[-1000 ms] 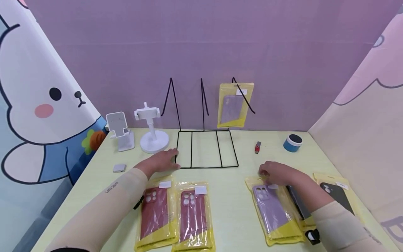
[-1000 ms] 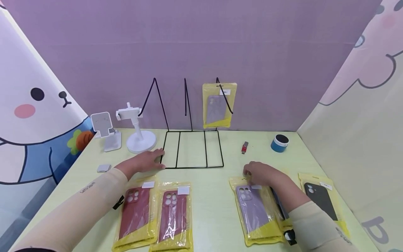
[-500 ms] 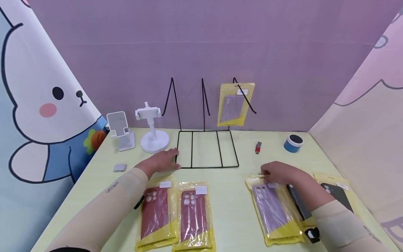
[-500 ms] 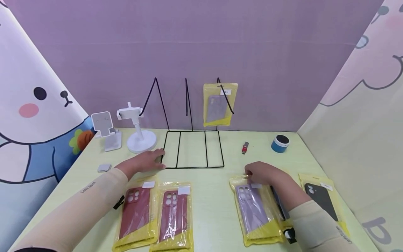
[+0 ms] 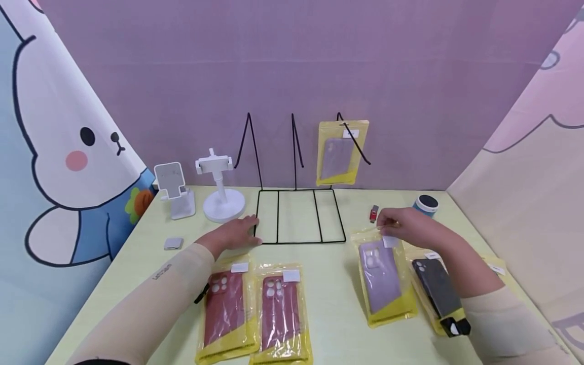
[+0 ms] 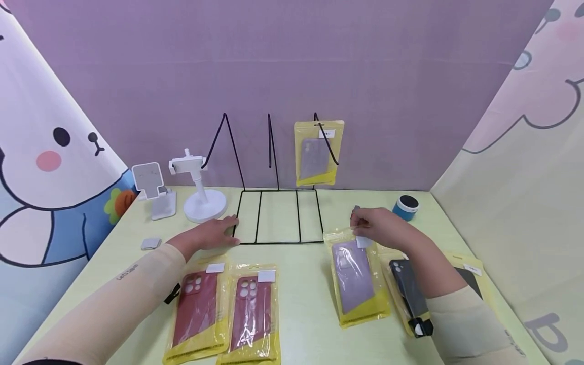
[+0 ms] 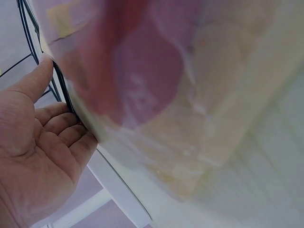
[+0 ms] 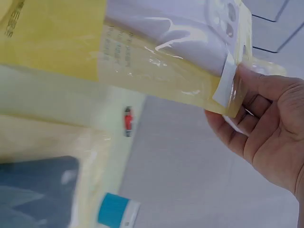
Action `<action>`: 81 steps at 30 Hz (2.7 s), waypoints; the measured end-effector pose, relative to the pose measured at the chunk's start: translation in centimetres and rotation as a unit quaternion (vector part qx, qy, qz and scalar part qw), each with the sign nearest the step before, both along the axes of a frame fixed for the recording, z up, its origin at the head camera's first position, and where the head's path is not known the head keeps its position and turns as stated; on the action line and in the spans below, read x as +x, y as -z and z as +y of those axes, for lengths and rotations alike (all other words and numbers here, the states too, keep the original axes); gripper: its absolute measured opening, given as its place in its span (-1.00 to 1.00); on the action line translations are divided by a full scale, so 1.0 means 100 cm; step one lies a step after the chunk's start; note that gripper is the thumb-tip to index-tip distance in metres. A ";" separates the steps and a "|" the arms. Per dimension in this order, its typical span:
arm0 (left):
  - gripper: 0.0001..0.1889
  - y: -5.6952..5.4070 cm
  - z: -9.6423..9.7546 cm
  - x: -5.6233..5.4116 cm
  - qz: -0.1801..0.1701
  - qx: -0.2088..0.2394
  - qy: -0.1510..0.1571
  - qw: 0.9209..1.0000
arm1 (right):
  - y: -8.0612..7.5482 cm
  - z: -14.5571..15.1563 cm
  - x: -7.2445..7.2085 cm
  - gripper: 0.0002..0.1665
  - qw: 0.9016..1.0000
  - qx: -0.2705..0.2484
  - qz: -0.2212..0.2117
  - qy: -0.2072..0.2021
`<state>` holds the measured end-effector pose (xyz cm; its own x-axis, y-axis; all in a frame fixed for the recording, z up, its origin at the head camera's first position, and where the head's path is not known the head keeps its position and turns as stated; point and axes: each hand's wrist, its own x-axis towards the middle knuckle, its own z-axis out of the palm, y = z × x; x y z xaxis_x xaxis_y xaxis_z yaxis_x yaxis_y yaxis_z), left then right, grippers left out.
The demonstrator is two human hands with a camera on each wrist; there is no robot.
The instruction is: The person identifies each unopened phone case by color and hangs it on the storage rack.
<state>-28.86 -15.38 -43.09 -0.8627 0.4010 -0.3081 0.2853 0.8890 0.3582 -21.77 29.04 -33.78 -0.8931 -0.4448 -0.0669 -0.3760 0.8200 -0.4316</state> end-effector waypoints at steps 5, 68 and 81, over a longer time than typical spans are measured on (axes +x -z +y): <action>-0.19 0.002 0.000 -0.001 0.002 -0.002 0.002 1.000 | -0.021 -0.008 0.008 -0.95 0.999 -0.019 0.046 -0.007; -0.20 0.006 -0.004 -0.004 -0.023 0.010 -0.012 1.000 | -0.105 -0.049 -0.079 -0.59 0.980 -0.080 0.139 0.117; -0.19 0.007 -0.001 -0.003 -0.018 0.013 -0.008 1.000 | -0.104 -0.048 -0.093 -0.46 0.977 -0.094 0.113 0.155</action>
